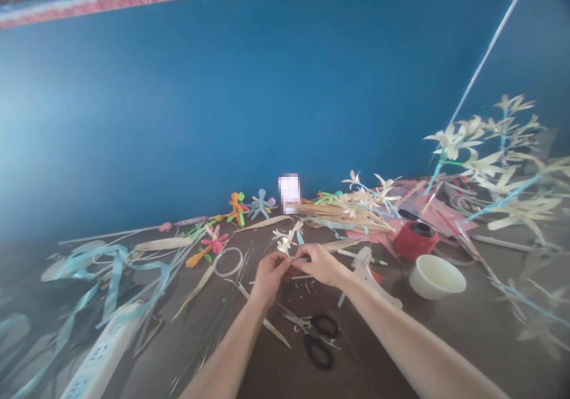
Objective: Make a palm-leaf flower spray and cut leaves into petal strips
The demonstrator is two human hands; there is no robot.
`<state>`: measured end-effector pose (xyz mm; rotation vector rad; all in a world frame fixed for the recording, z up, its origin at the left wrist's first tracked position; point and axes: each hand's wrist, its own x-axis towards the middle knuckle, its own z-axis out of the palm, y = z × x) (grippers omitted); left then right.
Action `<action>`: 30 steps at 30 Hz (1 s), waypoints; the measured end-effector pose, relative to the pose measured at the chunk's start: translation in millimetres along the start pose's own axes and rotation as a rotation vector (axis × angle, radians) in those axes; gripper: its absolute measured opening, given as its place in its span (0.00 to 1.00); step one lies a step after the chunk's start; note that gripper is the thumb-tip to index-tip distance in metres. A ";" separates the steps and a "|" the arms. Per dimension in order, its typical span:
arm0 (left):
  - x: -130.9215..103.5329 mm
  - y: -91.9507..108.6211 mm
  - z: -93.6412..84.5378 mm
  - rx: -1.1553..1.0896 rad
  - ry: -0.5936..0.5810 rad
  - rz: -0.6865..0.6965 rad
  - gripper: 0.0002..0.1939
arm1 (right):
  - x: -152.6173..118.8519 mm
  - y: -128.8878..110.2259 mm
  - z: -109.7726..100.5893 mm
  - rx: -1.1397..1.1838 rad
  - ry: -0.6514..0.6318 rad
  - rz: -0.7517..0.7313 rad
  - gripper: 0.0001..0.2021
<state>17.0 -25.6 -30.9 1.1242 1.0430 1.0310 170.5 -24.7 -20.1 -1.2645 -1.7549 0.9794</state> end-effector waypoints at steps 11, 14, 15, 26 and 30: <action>-6.1 10.8 1.2 -0.096 -0.104 -0.091 0.11 | -1.2 2.3 2.8 0.519 -0.102 0.207 0.06; -4.9 5.6 -1.1 -0.181 -0.122 -0.133 0.10 | -1.2 0.6 3.2 0.575 -0.131 0.212 0.06; -4.5 3.6 -2.0 -0.202 -0.124 -0.145 0.10 | -1.4 0.0 3.2 0.594 -0.141 0.213 0.06; -5.6 -1.5 -5.6 -0.248 -0.162 -0.185 0.11 | -4.8 -3.2 6.5 0.764 -0.217 0.206 0.05; -7.2 -0.1 -3.8 -0.244 -0.175 -0.193 0.11 | -5.7 -2.0 6.2 0.815 -0.232 0.186 0.04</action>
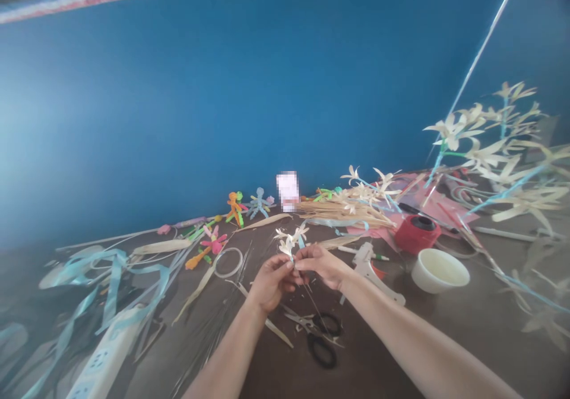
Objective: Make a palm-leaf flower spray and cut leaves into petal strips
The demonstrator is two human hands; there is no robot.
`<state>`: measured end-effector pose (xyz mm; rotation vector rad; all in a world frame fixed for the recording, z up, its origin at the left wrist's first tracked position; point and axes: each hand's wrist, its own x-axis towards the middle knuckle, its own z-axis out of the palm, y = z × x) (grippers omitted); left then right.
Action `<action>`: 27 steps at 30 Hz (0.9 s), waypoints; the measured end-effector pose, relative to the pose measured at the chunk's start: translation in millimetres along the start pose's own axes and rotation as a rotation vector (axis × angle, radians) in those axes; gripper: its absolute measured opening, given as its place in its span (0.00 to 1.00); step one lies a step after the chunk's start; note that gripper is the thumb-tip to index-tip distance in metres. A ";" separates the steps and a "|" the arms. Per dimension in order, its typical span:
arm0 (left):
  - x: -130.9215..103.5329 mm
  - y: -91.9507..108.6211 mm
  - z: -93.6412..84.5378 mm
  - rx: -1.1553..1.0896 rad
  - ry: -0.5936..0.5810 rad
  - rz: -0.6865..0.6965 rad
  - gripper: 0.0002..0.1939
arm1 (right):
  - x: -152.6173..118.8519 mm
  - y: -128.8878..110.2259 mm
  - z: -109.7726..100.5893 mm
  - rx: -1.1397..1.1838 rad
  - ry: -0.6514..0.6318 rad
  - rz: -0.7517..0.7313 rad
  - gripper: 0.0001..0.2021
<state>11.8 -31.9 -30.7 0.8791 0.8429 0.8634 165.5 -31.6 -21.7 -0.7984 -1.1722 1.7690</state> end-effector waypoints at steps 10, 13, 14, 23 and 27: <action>-0.9 0.9 -0.3 -0.032 -0.052 0.023 0.10 | -0.7 -1.6 0.2 0.053 -0.097 0.025 0.05; -0.2 0.2 -1.2 -0.035 -0.068 0.030 0.09 | -1.1 0.2 0.2 0.071 -0.107 0.023 0.03; -0.2 0.0 -1.7 -0.035 -0.079 0.029 0.09 | -1.4 0.7 0.2 0.076 -0.113 0.028 0.03; -1.9 0.4 -3.9 -0.032 -0.106 0.004 0.08 | -2.7 1.0 0.4 0.114 -0.131 0.057 0.02; -1.7 1.1 -1.8 -0.013 -0.115 0.044 0.07 | -2.8 0.1 0.2 0.098 -0.122 0.043 0.03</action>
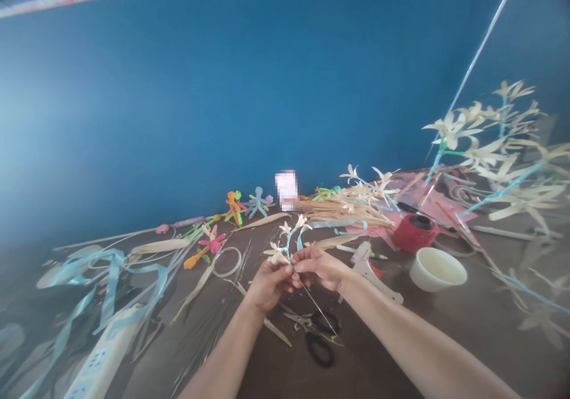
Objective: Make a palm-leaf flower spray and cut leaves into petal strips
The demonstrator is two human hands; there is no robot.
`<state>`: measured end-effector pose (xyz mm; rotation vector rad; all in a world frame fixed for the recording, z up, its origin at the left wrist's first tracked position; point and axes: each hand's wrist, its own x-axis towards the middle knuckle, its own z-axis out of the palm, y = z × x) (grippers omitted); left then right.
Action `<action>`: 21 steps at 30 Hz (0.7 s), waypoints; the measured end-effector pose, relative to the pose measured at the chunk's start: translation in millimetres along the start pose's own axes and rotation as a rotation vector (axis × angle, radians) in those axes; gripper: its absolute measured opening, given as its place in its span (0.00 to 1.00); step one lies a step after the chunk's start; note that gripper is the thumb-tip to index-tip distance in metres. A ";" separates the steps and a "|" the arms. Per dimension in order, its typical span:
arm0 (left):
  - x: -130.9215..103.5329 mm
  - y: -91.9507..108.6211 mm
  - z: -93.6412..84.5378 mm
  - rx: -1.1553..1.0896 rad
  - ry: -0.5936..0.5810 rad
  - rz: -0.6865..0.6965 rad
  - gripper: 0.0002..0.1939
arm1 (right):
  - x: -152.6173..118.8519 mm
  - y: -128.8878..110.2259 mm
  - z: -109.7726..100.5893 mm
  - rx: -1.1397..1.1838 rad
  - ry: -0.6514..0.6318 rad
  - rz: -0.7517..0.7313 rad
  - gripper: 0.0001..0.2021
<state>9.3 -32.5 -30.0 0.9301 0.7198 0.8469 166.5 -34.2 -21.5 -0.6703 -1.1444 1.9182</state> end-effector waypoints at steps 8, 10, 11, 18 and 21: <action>0.5 0.7 2.8 0.061 0.051 0.043 0.08 | 2.1 1.2 0.8 -0.005 0.056 0.013 0.05; 0.6 0.5 2.3 0.073 0.055 0.054 0.08 | 2.5 1.9 0.6 -0.001 0.065 0.011 0.05; 0.6 0.3 2.0 0.079 0.055 0.059 0.08 | 2.7 2.3 0.3 0.001 0.070 0.010 0.04; 1.1 1.0 0.9 0.118 0.078 0.082 0.10 | 3.4 4.1 -4.0 -0.005 0.082 0.004 0.04; 1.0 2.6 1.7 0.130 0.097 0.078 0.10 | 3.7 4.2 -4.3 -0.036 0.092 -0.008 0.04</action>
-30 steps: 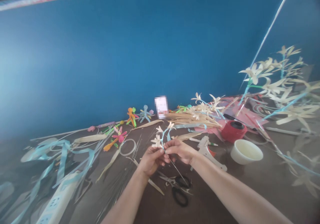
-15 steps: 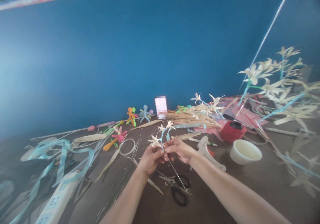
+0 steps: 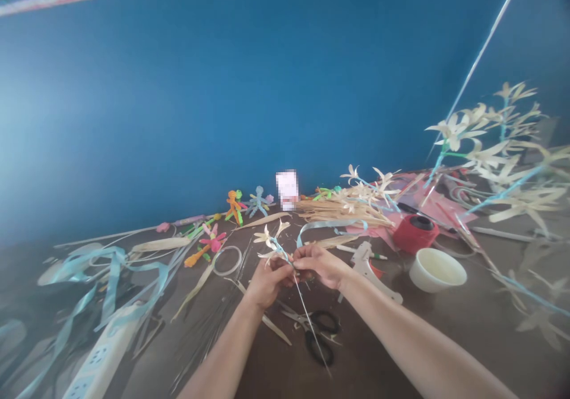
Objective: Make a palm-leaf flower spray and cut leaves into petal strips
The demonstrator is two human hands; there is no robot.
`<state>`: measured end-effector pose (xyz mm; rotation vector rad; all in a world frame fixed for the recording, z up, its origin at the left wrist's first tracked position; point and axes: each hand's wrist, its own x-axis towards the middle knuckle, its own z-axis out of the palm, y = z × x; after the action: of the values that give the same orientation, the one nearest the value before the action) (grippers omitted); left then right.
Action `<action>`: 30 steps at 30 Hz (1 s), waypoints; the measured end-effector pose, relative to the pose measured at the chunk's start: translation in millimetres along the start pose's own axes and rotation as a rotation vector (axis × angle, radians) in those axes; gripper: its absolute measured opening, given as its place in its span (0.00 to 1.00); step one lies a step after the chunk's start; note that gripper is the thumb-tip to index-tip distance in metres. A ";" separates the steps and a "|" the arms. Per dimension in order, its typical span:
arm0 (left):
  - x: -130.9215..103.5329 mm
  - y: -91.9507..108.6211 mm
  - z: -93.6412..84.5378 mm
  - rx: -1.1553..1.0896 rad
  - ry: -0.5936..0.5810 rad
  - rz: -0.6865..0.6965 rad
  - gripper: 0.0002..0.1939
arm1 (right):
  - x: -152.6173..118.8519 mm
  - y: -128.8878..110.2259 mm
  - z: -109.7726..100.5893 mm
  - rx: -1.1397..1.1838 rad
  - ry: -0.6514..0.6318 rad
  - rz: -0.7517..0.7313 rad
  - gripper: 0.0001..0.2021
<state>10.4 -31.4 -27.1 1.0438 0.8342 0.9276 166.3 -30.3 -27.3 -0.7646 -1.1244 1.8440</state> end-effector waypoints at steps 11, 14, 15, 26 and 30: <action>-0.1 2.7 0.8 0.127 0.034 0.025 0.10 | 0.5 -1.1 1.1 -0.212 0.141 0.006 0.05; -0.2 3.2 0.9 0.131 0.023 0.039 0.10 | 0.8 0.0 -0.9 -0.219 0.150 0.012 0.04; -0.3 3.4 1.0 0.134 0.019 0.046 0.10 | 0.8 0.6 -1.3 -0.221 0.153 0.013 0.04; -0.1 1.1 -0.6 0.082 0.017 0.001 0.10 | 1.3 0.1 5.1 -0.134 0.145 0.030 0.02; -0.3 -0.2 -1.8 0.028 -0.030 -0.049 0.10 | -2.1 -2.8 7.2 -0.062 0.056 0.056 0.03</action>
<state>8.7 -31.1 -27.8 1.0540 0.8463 0.8591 162.4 -34.3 -21.7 -0.8865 -1.1396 1.8294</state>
